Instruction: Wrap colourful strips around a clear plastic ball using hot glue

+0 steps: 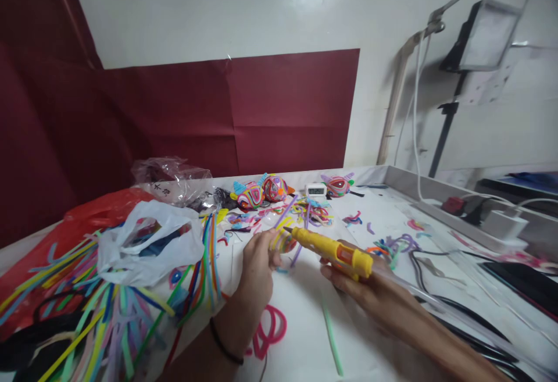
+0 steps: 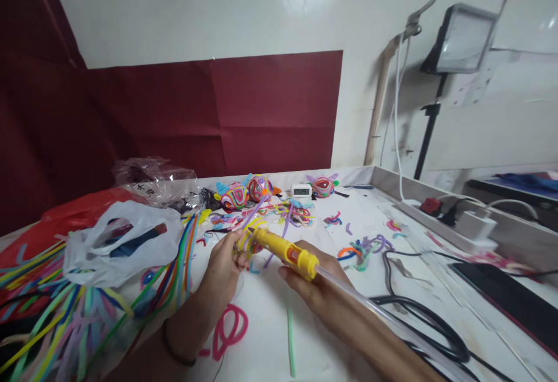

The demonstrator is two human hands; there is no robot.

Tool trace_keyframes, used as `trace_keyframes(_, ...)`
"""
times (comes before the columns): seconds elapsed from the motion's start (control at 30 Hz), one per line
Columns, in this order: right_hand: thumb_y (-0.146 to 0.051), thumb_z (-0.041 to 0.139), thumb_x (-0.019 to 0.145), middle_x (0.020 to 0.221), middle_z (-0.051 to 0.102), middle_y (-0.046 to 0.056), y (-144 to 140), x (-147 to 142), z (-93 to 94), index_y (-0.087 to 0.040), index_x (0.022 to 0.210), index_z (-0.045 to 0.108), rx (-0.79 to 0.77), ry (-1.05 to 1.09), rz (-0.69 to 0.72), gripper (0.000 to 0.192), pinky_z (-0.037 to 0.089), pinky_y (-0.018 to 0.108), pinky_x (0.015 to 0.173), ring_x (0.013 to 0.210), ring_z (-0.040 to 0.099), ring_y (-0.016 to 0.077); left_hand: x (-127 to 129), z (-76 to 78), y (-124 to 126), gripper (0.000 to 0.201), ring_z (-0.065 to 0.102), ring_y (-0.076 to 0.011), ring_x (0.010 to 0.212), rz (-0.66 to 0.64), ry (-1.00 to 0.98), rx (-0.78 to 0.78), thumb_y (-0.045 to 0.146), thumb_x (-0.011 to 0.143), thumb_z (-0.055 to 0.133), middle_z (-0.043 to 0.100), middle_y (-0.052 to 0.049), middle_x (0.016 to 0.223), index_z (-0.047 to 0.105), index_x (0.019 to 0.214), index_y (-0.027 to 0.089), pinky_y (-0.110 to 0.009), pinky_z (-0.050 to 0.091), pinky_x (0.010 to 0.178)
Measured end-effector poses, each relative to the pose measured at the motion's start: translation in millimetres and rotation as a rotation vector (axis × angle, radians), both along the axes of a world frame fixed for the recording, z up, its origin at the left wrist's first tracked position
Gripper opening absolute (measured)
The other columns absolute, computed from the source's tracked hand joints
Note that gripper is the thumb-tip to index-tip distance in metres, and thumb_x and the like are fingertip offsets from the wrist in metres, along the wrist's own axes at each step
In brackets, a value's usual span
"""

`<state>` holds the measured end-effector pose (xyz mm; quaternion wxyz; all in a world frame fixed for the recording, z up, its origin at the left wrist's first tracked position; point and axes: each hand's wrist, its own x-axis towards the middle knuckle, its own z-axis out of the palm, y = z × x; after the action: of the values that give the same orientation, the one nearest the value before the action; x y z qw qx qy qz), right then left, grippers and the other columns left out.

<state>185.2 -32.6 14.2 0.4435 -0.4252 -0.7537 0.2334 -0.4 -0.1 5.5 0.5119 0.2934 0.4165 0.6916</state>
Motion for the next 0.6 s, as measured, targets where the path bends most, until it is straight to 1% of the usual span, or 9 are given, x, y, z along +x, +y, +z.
trace_keyframes(0.1,-0.042,0.055,0.086,0.07,0.064,0.001,0.7,0.1,-2.4,-0.023,0.079,0.057,-0.011,-0.066,-0.021,0.021,0.046,0.028,0.054,0.062,0.059,0.0181,0.9,-0.5,-0.8,0.028,0.037,-0.0047,0.037,0.001,0.016,0.022,0.036,0.06,0.07,0.045,0.01,0.048,0.049,0.066,0.019,-0.02,0.031,0.04)
trace_keyframes(0.2,-0.04,0.055,0.087,0.065,0.06,-0.001,0.2,-0.6,-1.6,-0.023,0.078,0.054,0.023,-0.077,-0.04,0.019,0.041,0.027,0.05,0.057,0.055,0.0162,0.9,-2.1,-1.3,0.031,0.039,-0.0047,0.036,0.005,0.045,0.037,0.038,0.062,0.07,0.044,0.01,0.048,0.046,0.065,0.02,-0.02,0.03,0.039)
trace_keyframes(0.43,-0.037,0.057,0.085,0.066,0.057,-0.001,2.0,-1.0,-0.3,-0.024,0.077,0.052,0.112,-0.085,-0.038,0.016,0.038,0.027,0.048,0.055,0.052,0.0152,2.7,-1.1,-2.8,0.035,0.038,-0.0041,0.033,-0.02,0.049,0.061,0.038,0.063,0.072,0.042,0.01,0.046,0.042,0.062,0.02,-0.02,0.032,0.039)
trace_keyframes(0.6,-0.037,0.055,0.086,0.062,0.055,-0.003,3.5,0.9,-3.6,-0.024,0.079,0.054,0.077,-0.09,-0.046,0.015,0.038,0.026,0.046,0.053,0.052,0.0148,3.1,0.2,-4.0,0.034,0.039,-0.0046,0.032,-0.013,0.058,0.057,0.036,0.065,0.071,0.04,0.011,0.043,0.04,0.061,0.021,-0.019,0.033,0.039)
